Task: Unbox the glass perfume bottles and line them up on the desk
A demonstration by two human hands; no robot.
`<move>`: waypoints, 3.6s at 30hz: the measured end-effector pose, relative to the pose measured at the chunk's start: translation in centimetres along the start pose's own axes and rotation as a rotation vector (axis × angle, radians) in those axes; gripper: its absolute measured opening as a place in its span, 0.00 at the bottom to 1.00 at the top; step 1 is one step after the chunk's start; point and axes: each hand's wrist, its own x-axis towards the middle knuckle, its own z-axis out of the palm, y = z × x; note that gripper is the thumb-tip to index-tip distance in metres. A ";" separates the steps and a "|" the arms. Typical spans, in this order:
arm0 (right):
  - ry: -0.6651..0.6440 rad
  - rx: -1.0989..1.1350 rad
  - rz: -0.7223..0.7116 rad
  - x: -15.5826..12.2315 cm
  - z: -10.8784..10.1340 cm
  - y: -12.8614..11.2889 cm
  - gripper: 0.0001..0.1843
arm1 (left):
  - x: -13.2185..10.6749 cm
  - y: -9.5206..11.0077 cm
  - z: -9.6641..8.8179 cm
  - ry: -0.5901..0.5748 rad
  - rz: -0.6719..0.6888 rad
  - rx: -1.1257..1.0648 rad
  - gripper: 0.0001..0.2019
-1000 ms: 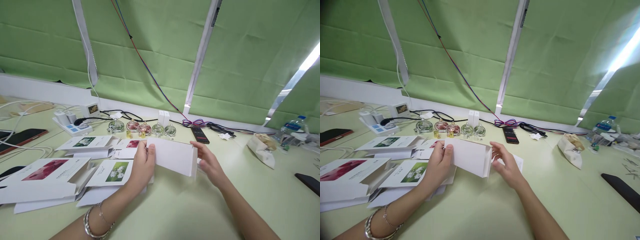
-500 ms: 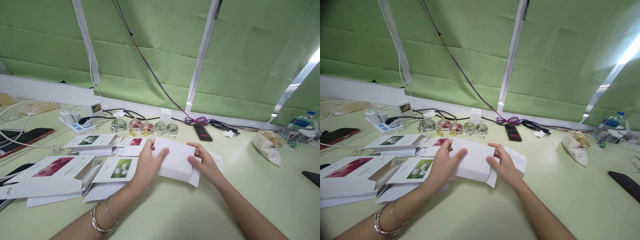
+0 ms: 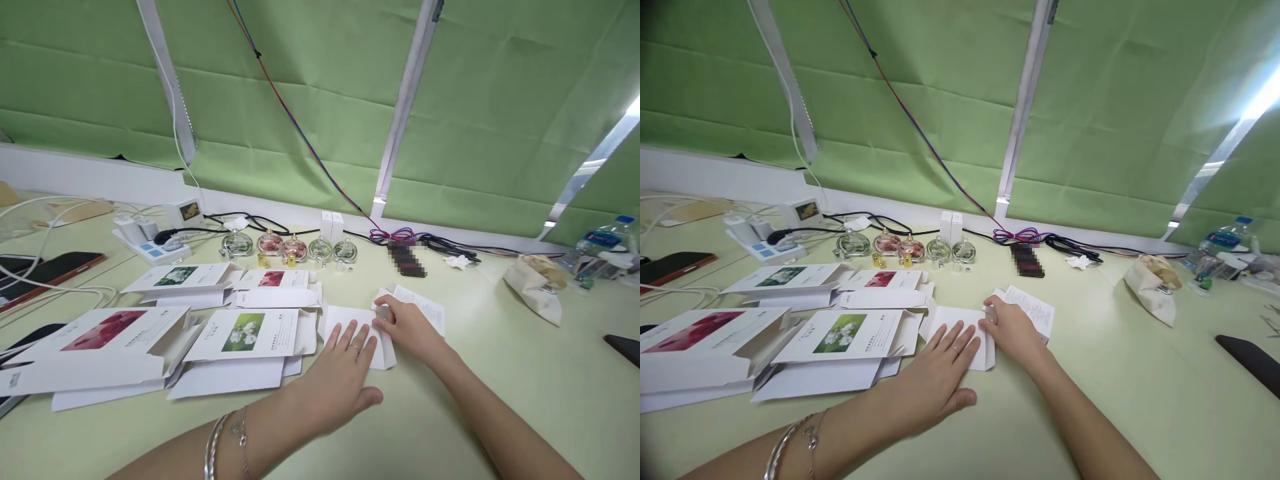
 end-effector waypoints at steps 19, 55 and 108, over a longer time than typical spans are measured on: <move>0.156 -0.138 0.148 2.0 -3.9 7.4 0.48 | 6.1 -1.1 1.4 -0.117 -0.242 0.002 0.32; 0.167 1.620 0.073 0.5 0.0 -1.1 0.24 | 6.0 -1.6 -0.3 0.785 -0.091 -0.054 0.09; 0.430 1.148 0.016 1.7 -4.5 4.9 0.26 | 5.4 -1.4 0.6 0.211 -0.403 0.248 0.19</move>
